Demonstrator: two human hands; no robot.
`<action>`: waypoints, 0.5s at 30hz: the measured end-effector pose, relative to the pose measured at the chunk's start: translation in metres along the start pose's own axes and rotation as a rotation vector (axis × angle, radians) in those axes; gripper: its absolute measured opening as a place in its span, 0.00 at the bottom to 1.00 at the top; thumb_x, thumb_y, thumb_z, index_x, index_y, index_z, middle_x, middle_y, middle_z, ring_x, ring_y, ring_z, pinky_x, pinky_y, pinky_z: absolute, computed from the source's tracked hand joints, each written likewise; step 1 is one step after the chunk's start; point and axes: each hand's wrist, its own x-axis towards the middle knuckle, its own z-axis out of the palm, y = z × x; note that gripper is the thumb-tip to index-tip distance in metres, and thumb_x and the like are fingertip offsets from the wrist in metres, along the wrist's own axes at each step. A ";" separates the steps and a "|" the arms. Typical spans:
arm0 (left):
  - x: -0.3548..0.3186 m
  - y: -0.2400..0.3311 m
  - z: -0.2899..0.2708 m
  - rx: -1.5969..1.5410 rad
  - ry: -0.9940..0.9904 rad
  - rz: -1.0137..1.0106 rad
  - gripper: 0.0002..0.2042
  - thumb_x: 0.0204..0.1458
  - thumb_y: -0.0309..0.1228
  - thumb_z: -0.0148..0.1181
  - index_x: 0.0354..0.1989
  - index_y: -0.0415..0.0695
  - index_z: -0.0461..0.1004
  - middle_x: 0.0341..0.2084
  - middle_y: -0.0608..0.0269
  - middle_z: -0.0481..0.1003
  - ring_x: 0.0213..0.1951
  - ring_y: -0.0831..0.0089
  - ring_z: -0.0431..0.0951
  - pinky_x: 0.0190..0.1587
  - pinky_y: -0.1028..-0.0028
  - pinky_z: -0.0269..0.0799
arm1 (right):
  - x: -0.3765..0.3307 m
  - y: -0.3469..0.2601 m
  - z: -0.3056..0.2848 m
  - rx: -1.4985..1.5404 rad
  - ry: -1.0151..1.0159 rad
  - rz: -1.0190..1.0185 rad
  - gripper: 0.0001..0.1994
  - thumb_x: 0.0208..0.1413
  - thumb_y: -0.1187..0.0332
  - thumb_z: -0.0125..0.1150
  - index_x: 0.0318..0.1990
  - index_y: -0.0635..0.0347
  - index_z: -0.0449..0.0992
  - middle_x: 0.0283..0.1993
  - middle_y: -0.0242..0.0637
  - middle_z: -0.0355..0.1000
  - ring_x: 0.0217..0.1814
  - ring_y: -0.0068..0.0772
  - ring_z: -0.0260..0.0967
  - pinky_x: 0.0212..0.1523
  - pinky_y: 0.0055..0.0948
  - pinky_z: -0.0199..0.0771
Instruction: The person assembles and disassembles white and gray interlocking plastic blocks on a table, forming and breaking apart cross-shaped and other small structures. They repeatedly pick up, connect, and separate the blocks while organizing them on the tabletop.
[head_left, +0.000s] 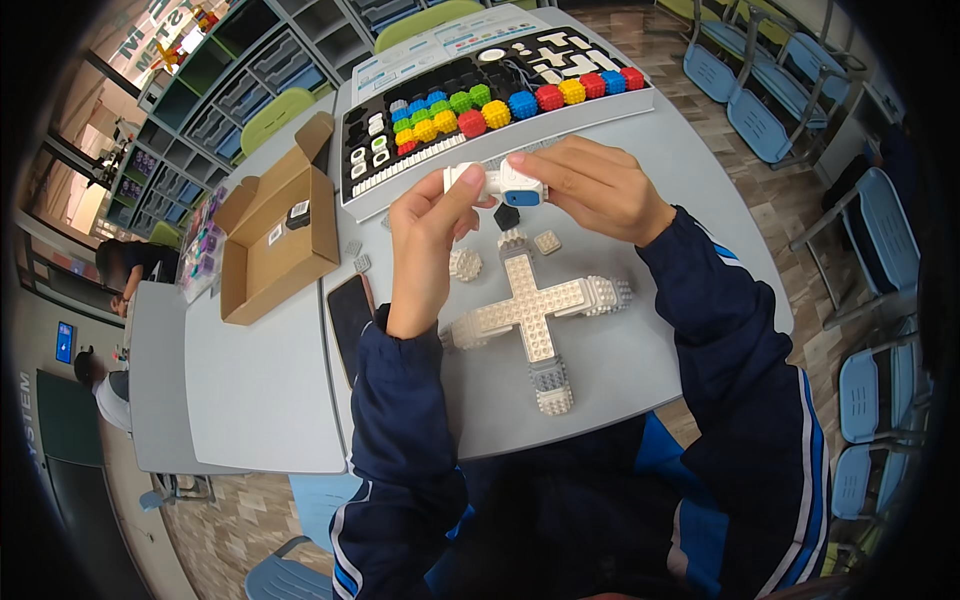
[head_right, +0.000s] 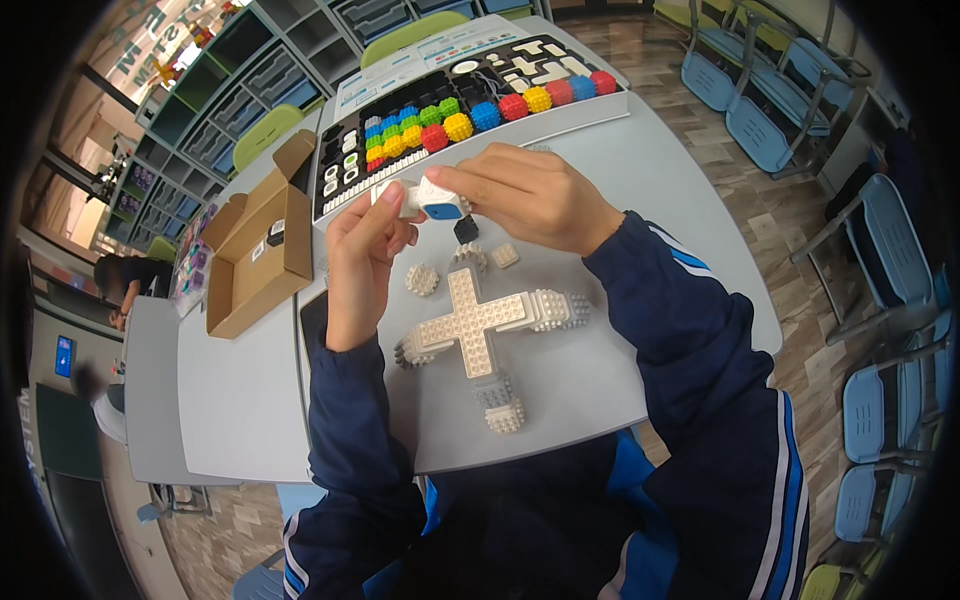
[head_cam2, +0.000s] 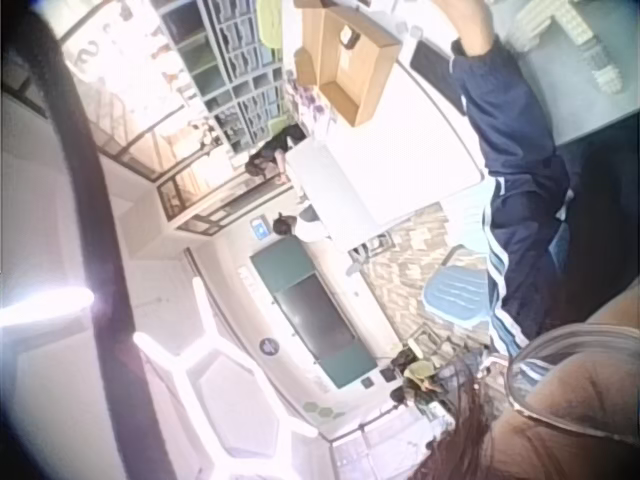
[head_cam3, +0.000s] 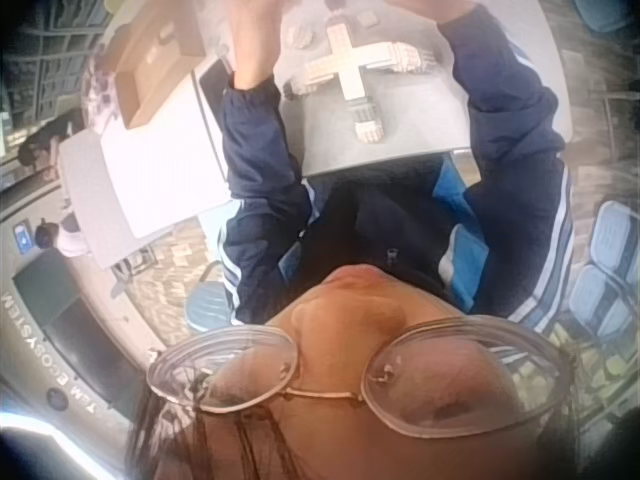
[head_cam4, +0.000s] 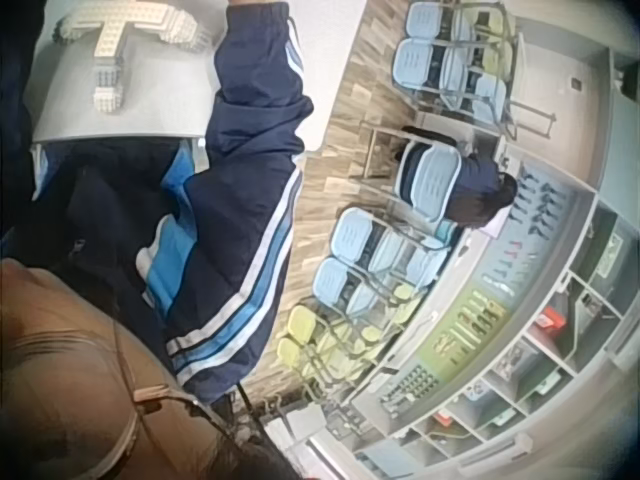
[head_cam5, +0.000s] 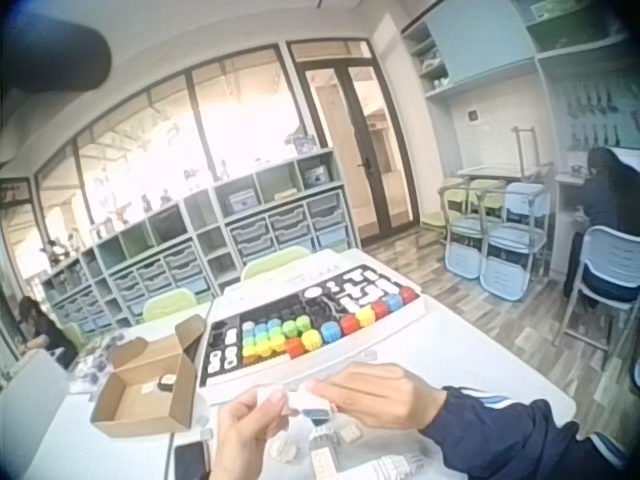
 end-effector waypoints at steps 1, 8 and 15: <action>0.000 0.002 0.001 0.012 0.009 -0.027 0.16 0.57 0.42 0.61 0.35 0.39 0.77 0.19 0.68 0.69 0.27 0.80 0.69 0.35 0.78 0.61 | -0.002 0.001 0.001 -0.004 0.001 -0.002 0.26 0.40 0.82 0.67 0.53 0.66 0.76 0.34 0.37 0.74 0.32 0.35 0.72 0.31 0.29 0.76; 0.003 -0.004 -0.008 0.002 0.008 -0.106 0.15 0.57 0.42 0.61 0.34 0.41 0.75 0.14 0.71 0.63 0.30 0.77 0.74 0.35 0.77 0.64 | -0.007 0.004 0.006 -0.015 -0.011 -0.017 0.26 0.41 0.82 0.65 0.54 0.66 0.75 0.34 0.37 0.73 0.32 0.33 0.72 0.31 0.28 0.76; 0.005 -0.004 -0.009 -0.024 0.011 -0.106 0.15 0.56 0.41 0.62 0.34 0.39 0.76 0.16 0.69 0.69 0.28 0.80 0.72 0.33 0.78 0.62 | -0.009 0.003 0.006 0.010 -0.064 0.057 0.28 0.41 0.82 0.67 0.56 0.64 0.75 0.37 0.39 0.74 0.36 0.35 0.73 0.36 0.29 0.76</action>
